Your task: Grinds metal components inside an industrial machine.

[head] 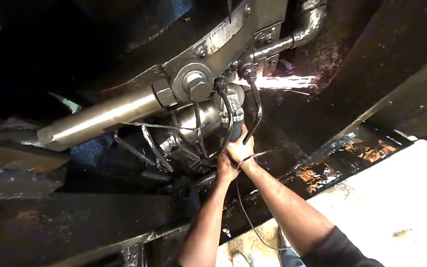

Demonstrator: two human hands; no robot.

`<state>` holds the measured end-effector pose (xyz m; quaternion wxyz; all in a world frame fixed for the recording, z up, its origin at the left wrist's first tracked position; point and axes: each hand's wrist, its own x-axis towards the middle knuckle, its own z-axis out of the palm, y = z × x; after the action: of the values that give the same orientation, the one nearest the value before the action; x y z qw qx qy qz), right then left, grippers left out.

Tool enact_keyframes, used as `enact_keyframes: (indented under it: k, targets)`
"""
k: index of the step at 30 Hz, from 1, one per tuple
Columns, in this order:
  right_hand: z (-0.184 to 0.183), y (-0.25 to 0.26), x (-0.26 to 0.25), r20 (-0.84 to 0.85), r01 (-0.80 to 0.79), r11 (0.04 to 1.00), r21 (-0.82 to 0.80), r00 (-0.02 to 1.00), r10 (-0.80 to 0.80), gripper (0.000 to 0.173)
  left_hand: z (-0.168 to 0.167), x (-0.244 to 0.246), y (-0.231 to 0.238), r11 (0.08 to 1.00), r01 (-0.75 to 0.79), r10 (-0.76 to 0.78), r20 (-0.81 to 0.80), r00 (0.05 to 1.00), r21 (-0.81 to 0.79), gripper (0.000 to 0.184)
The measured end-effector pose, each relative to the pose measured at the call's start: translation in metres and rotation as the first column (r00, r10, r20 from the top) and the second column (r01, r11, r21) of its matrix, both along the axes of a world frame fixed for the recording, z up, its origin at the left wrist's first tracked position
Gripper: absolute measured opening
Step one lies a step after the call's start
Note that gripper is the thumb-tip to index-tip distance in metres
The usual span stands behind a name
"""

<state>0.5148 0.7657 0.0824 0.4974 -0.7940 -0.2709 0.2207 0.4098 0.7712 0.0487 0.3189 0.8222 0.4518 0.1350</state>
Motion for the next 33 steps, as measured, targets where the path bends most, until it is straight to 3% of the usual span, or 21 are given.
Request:
enact_keyframes:
  k: [7,9,11,13,23,25,29,33]
  targets:
    - [0.002,0.001,-0.001,0.007,-0.017,0.999,-0.029,1.0,0.017,0.081,-0.01,-0.002,0.003,1.0,0.003,-0.002,0.112,0.994,-0.01,0.076]
    - [0.003,0.002,-0.001,0.002,-0.029,0.999,-0.038,1.0,0.029,0.082,0.008,0.0,-0.004,1.0,-0.007,0.009,0.064,0.998,-0.029,0.074]
    - [0.003,0.003,-0.002,0.002,-0.04,0.998,-0.044,0.999,0.04,0.082,0.046,0.008,-0.016,0.993,-0.049,0.044,-0.049,0.998,-0.111,0.072]
    - [0.002,0.005,-0.003,0.007,-0.039,0.999,-0.033,0.999,0.039,0.081,0.058,0.01,-0.02,0.987,-0.078,0.064,-0.099,0.993,-0.143,0.076]
    - [0.005,0.007,-0.008,0.005,-0.036,0.999,-0.011,0.999,0.036,0.075,0.015,-0.004,-0.002,0.995,-0.056,0.052,-0.05,0.997,-0.085,0.085]
    - [0.006,0.009,-0.009,0.01,-0.031,0.999,-0.02,0.999,0.031,0.074,0.022,0.001,-0.004,0.993,-0.085,0.081,-0.05,0.995,-0.08,0.073]
    - [0.007,0.01,-0.01,-0.001,-0.051,0.997,-0.053,0.999,0.051,0.085,0.073,0.018,-0.023,0.963,-0.168,0.163,-0.04,0.986,-0.21,0.047]
    - [0.008,0.011,-0.013,0.008,-0.049,0.998,-0.049,0.999,0.05,0.083,0.07,0.012,-0.025,0.961,-0.164,0.182,0.062,0.981,-0.222,0.047]
